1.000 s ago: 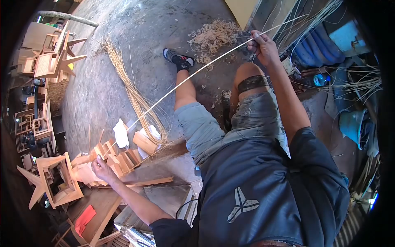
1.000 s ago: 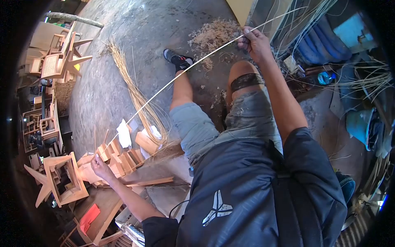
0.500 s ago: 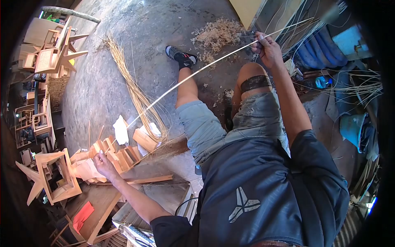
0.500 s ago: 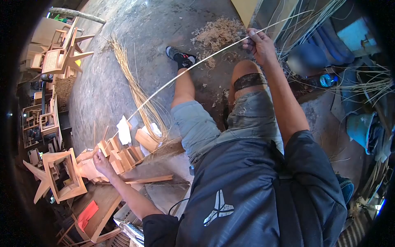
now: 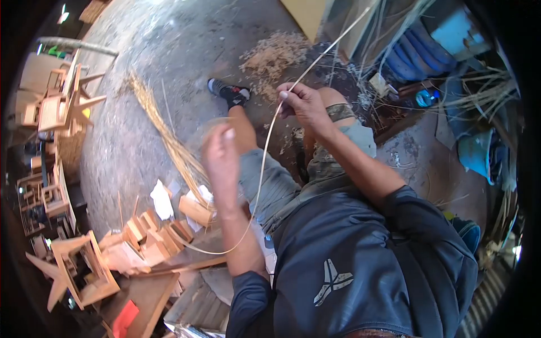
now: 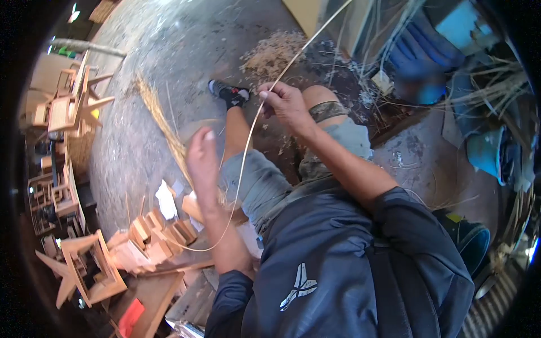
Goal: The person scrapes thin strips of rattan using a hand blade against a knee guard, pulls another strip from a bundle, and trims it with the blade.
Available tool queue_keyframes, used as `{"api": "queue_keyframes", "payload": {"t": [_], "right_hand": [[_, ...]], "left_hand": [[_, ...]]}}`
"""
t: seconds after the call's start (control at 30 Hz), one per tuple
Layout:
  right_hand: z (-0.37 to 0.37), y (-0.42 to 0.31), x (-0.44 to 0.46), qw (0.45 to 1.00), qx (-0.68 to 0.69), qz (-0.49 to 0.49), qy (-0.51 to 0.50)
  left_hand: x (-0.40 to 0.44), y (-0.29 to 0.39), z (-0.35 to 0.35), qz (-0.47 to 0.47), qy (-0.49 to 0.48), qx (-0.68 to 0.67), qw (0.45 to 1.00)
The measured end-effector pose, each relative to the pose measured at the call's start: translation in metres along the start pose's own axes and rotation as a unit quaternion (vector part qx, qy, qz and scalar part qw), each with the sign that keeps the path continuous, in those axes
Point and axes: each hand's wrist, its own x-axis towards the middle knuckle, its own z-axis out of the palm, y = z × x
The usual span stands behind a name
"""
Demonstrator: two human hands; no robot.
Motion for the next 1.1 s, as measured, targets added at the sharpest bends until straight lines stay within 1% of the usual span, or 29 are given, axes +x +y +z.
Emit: {"api": "queue_keyframes", "payload": {"t": [0.03, 0.1, 0.13, 0.17, 0.23, 0.27, 0.3, 0.33, 0.37, 0.4, 0.43, 0.47, 0.53, 0.6, 0.63, 0.67, 0.7, 0.77, 0.8, 0.83, 0.87, 0.93, 1.0, 1.07, 1.1], "right_hand": [[-0.003, -0.003, 0.001, 0.999, -0.02, -0.008, 0.04], [-0.021, 0.002, 0.005, 0.999, -0.001, -0.011, 0.053], [-0.026, 0.003, 0.007, 0.998, 0.011, -0.013, 0.058], [-0.025, 0.002, 0.006, 0.997, -0.009, -0.01, 0.071], [-0.024, 0.004, 0.007, 0.997, -0.017, -0.003, 0.079], [-0.023, 0.005, 0.008, 0.996, -0.021, 0.001, 0.081], [-0.022, 0.004, 0.008, 0.997, -0.006, 0.011, 0.079], [-0.021, 0.006, 0.008, 0.997, -0.002, 0.012, 0.08], [-0.021, 0.009, 0.009, 0.997, 0.001, 0.015, 0.08], [-0.02, 0.011, 0.01, 0.997, 0.004, 0.016, 0.08], [-0.02, 0.013, 0.01, 0.997, 0.0, 0.015, 0.078], [-0.019, 0.015, 0.008, 0.997, -0.006, 0.015, 0.075], [-0.018, 0.016, 0.004, 0.997, -0.012, 0.017, 0.075], [-0.012, 0.015, -0.003, 0.997, -0.005, 0.02, 0.076], [-0.008, 0.014, -0.007, 0.997, 0.001, 0.028, 0.066], [-0.004, 0.012, -0.013, 0.998, 0.008, 0.036, 0.057], [-0.001, 0.01, -0.017, 0.998, 0.015, 0.041, 0.049], [0.002, 0.01, -0.025, 0.998, -0.021, 0.048, 0.029], [0.0, 0.009, -0.027, 0.998, -0.039, 0.051, 0.022], [-0.004, -0.002, -0.03, 0.997, 0.002, 0.072, 0.001], [-0.014, -0.018, -0.028, 0.998, -0.017, 0.044, 0.031], [-0.043, -0.056, -0.019, 0.994, -0.054, 0.002, 0.092], [-0.076, -0.089, -0.008, 0.976, -0.072, -0.046, 0.201], [-0.104, -0.116, -0.003, 0.968, -0.075, -0.061, 0.231], [-0.114, -0.122, -0.002, 0.971, -0.064, -0.072, 0.218]], "left_hand": [[0.0, -0.01, -0.015, -0.02, 0.011, -0.02, 1.0], [0.002, -0.035, -0.062, -0.061, 0.036, 0.083, 0.994], [0.0, -0.029, -0.078, -0.089, 0.052, 0.108, 0.989], [-0.007, -0.023, -0.095, -0.12, 0.068, 0.136, 0.981], [-0.021, -0.043, -0.117, -0.188, -0.013, 0.305, 0.933], [-0.047, -0.096, -0.118, -0.094, -0.069, 0.303, 0.946], [-0.062, -0.122, -0.112, -0.002, -0.125, 0.299, 0.946], [-0.088, -0.149, -0.094, -0.003, -0.231, 0.299, 0.926], [-0.108, -0.154, -0.07, -0.006, -0.339, 0.289, 0.895], [-0.118, -0.13, -0.044, -0.011, -0.438, 0.271, 0.857], [-0.122, -0.106, -0.025, -0.105, -0.483, 0.205, 0.845], [-0.11, -0.043, -0.001, -0.198, -0.52, 0.135, 0.82], [-0.106, -0.012, 0.018, -0.134, -0.411, -0.001, 0.902], [-0.078, 0.027, 0.036, -0.088, -0.229, -0.038, 0.969], [-0.06, 0.032, 0.046, 0.041, -0.136, 0.015, 0.99], [-0.044, 0.035, 0.054, 0.17, -0.039, 0.068, 0.982], [-0.035, 0.033, 0.061, 0.112, -0.054, 0.044, 0.991], [-0.023, 0.022, 0.076, -0.003, -0.091, -0.006, 0.996], [-0.022, 0.018, 0.074, -0.027, -0.116, -0.029, 0.993], [-0.023, 0.011, 0.067, -0.05, -0.142, -0.051, 0.987], [-0.024, 0.004, 0.059, -0.075, -0.169, -0.073, 0.98], [-0.026, -0.013, 0.032, -0.084, -0.187, -0.024, 0.978], [-0.025, -0.048, 0.001, -0.072, -0.175, -0.016, 0.982], [-0.021, -0.056, -0.032, -0.134, -0.19, 0.009, 0.973], [-0.018, -0.065, -0.043, -0.148, -0.188, 0.001, 0.971]]}}
